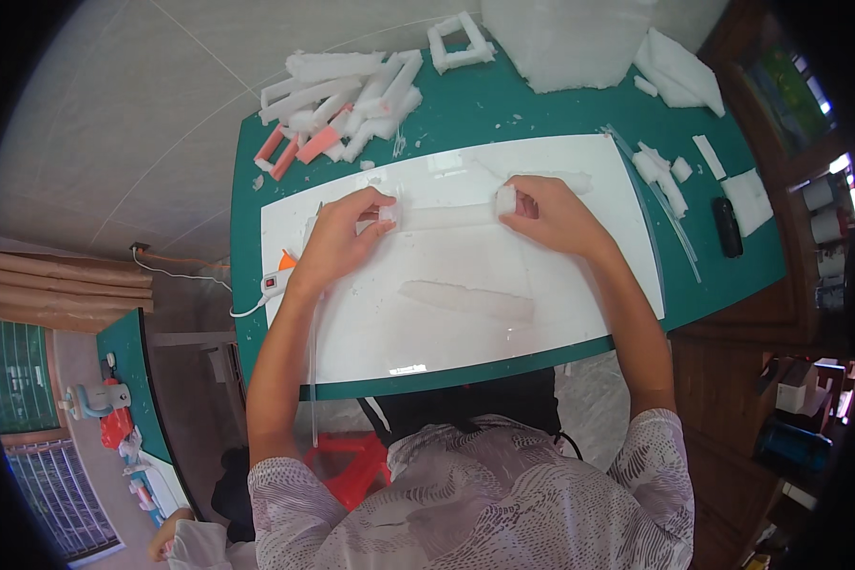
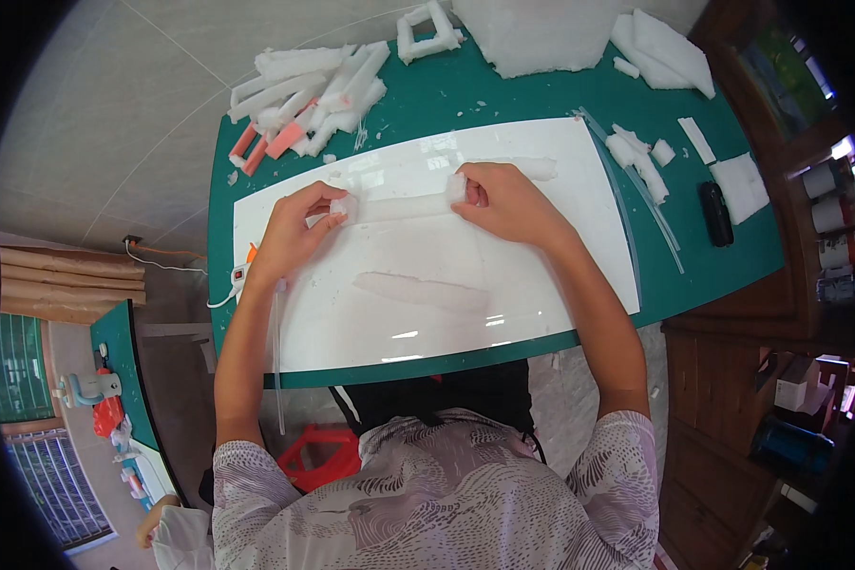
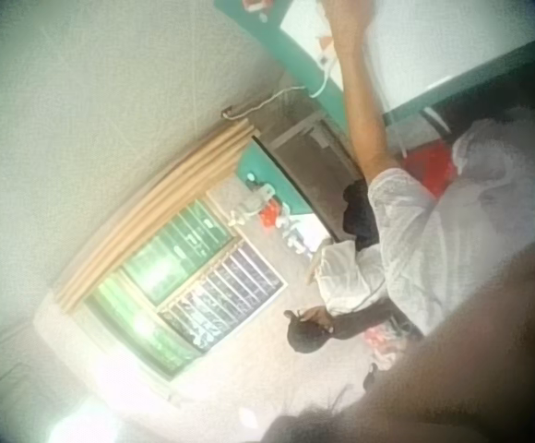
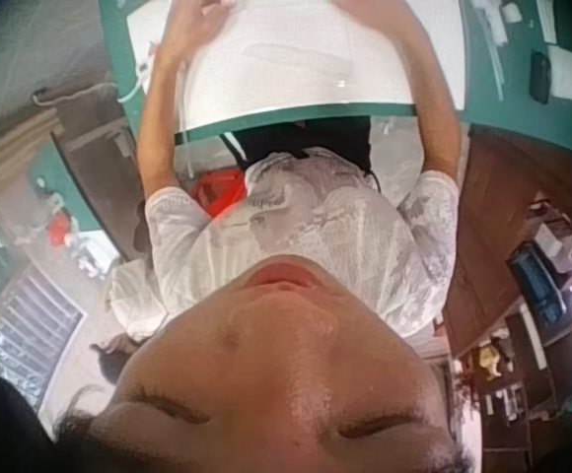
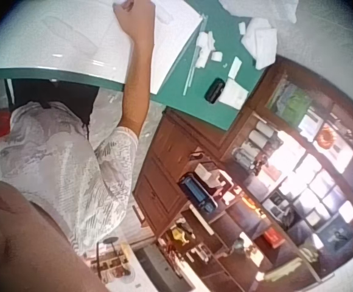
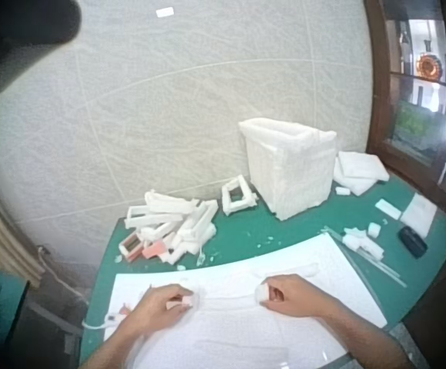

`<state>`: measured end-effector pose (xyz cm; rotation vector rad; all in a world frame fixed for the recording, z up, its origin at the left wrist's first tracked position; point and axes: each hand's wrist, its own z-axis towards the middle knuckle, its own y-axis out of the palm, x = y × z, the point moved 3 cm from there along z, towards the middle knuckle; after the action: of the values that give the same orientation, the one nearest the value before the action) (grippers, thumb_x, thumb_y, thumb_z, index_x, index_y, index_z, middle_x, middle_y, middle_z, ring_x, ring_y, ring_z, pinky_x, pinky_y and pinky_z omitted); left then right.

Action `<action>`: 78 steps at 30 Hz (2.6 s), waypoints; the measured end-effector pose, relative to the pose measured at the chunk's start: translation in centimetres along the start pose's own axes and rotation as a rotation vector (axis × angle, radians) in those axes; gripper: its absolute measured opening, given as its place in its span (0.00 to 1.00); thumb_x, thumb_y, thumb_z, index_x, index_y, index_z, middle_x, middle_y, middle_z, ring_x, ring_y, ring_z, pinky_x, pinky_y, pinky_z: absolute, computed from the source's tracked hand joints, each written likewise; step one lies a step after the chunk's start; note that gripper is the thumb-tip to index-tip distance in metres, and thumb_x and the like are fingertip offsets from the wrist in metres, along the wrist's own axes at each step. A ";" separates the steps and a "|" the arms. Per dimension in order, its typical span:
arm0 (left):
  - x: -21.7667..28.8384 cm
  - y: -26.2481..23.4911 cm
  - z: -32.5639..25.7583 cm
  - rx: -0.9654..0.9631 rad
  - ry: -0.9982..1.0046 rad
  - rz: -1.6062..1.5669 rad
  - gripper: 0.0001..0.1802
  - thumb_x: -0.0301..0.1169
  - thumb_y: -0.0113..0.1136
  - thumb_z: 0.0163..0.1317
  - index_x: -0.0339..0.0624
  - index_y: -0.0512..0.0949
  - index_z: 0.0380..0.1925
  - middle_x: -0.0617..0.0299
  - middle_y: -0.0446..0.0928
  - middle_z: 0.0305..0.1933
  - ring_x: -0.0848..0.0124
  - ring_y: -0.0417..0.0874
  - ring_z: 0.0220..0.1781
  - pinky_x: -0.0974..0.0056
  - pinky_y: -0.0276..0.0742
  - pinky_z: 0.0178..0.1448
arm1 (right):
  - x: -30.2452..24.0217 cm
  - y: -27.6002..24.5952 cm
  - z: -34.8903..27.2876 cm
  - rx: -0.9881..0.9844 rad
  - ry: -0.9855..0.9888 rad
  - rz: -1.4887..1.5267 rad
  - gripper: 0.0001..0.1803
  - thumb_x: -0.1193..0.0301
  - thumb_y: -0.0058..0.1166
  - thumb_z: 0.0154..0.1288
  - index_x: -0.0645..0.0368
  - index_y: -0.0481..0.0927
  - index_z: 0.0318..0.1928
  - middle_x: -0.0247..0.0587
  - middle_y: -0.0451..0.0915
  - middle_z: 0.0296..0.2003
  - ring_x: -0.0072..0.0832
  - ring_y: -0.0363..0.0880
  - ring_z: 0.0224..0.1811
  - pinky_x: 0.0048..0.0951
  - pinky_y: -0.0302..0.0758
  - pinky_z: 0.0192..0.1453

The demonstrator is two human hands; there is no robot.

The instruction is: Glue pieces of white foam together using a hot glue gun to create a structured object.

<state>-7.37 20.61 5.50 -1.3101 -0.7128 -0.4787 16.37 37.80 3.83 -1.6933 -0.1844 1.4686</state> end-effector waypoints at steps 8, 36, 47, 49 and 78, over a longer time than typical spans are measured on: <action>-0.6 0.3 -1.1 0.115 -0.013 -0.081 0.17 0.26 0.64 0.62 0.35 0.77 0.50 0.52 0.82 0.52 0.61 0.85 0.50 0.62 0.79 0.58 | 0.7 0.1 0.2 0.003 -0.064 0.019 0.14 0.69 0.62 0.56 0.64 0.79 0.40 0.37 0.73 0.26 0.27 0.69 0.29 0.27 0.68 0.34; -0.2 -0.5 -3.1 0.091 -0.014 -0.276 0.26 0.33 0.54 0.70 0.45 0.64 0.67 0.55 0.71 0.65 0.60 0.73 0.64 0.60 0.73 0.61 | -0.3 -0.1 -0.3 0.061 -0.051 -0.002 0.20 0.69 0.65 0.55 0.62 0.78 0.49 0.37 0.75 0.31 0.27 0.72 0.33 0.26 0.71 0.39; 6.8 2.7 -7.2 -0.007 0.399 0.119 0.14 0.20 0.59 0.59 0.37 0.77 0.46 0.53 0.77 0.49 0.58 0.79 0.53 0.60 0.77 0.55 | -0.8 -0.2 -0.3 0.047 -0.023 0.060 0.22 0.68 0.64 0.60 0.61 0.76 0.53 0.39 0.75 0.32 0.28 0.71 0.33 0.28 0.70 0.39; 7.5 3.5 -7.8 -0.050 0.426 0.141 0.15 0.21 0.60 0.59 0.38 0.77 0.47 0.52 0.77 0.49 0.56 0.79 0.53 0.58 0.77 0.55 | -0.8 0.3 0.2 0.035 -0.061 0.033 0.21 0.68 0.64 0.60 0.62 0.76 0.51 0.40 0.75 0.33 0.29 0.71 0.33 0.29 0.71 0.39; 8.1 9.5 -5.3 -0.273 0.525 0.348 0.19 0.32 0.63 0.61 0.44 0.77 0.53 0.57 0.77 0.56 0.59 0.75 0.60 0.57 0.69 0.63 | 0.2 0.8 -0.3 0.087 -0.137 0.041 0.22 0.70 0.67 0.56 0.59 0.81 0.53 0.35 0.73 0.28 0.26 0.68 0.29 0.27 0.69 0.35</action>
<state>5.85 17.99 4.13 -1.4433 0.0216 -0.6157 16.40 37.29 3.13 -1.5360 -0.1578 1.6019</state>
